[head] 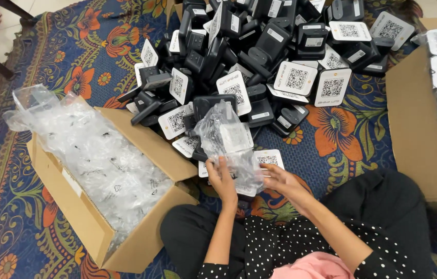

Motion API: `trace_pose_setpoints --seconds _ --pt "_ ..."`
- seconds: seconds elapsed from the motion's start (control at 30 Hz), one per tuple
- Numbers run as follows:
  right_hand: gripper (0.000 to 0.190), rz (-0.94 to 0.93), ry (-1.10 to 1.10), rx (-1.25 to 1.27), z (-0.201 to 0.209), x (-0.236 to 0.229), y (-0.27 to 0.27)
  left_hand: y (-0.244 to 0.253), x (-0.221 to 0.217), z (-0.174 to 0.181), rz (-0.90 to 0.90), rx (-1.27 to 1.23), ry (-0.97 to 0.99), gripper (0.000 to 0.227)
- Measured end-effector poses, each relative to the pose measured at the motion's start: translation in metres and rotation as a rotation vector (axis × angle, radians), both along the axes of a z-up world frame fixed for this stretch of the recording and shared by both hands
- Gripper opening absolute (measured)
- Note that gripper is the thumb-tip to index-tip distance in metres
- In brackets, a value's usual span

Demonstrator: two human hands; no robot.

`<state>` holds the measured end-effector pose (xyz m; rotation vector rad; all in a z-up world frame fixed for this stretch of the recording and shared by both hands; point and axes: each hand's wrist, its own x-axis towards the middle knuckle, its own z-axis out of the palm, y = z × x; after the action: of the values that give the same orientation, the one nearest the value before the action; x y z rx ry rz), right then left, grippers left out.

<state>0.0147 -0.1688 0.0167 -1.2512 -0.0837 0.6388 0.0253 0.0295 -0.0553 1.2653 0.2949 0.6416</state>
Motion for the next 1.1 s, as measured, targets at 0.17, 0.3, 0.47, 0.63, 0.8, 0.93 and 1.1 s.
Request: trace_pose_setpoints --seconds 0.17,0.3,0.47,0.63,0.8,0.93,1.1 --pt "0.046 -0.087 -0.043 -0.111 -0.042 0.015 0.01 -0.001 0.005 0.002 -0.123 -0.069 0.038 0.036" --pt "0.028 -0.197 -0.097 -0.121 -0.058 0.022 -0.005 -0.002 0.005 0.019 -0.108 0.003 0.112 0.04" --pt "0.022 -0.322 -0.138 -0.059 -0.061 0.019 -0.022 0.0 0.001 0.032 0.032 0.164 0.203 0.036" --pt "0.021 -0.453 -0.144 -0.058 -0.062 0.024 -0.023 -0.01 -0.014 0.077 0.112 0.495 0.38 0.054" --pt "0.018 -0.511 -0.104 -0.005 -0.064 0.029 -0.029 -0.013 -0.017 0.053 0.211 1.263 -0.112 0.085" --pt "0.019 -0.474 -0.066 0.03 -0.054 0.032 -0.026 -0.033 -0.024 0.072 -0.059 1.367 -0.259 0.084" --pt "0.023 -0.399 -0.001 -0.008 -0.06 0.043 -0.027 -0.027 -0.017 0.052 -0.106 1.436 -0.196 0.034"
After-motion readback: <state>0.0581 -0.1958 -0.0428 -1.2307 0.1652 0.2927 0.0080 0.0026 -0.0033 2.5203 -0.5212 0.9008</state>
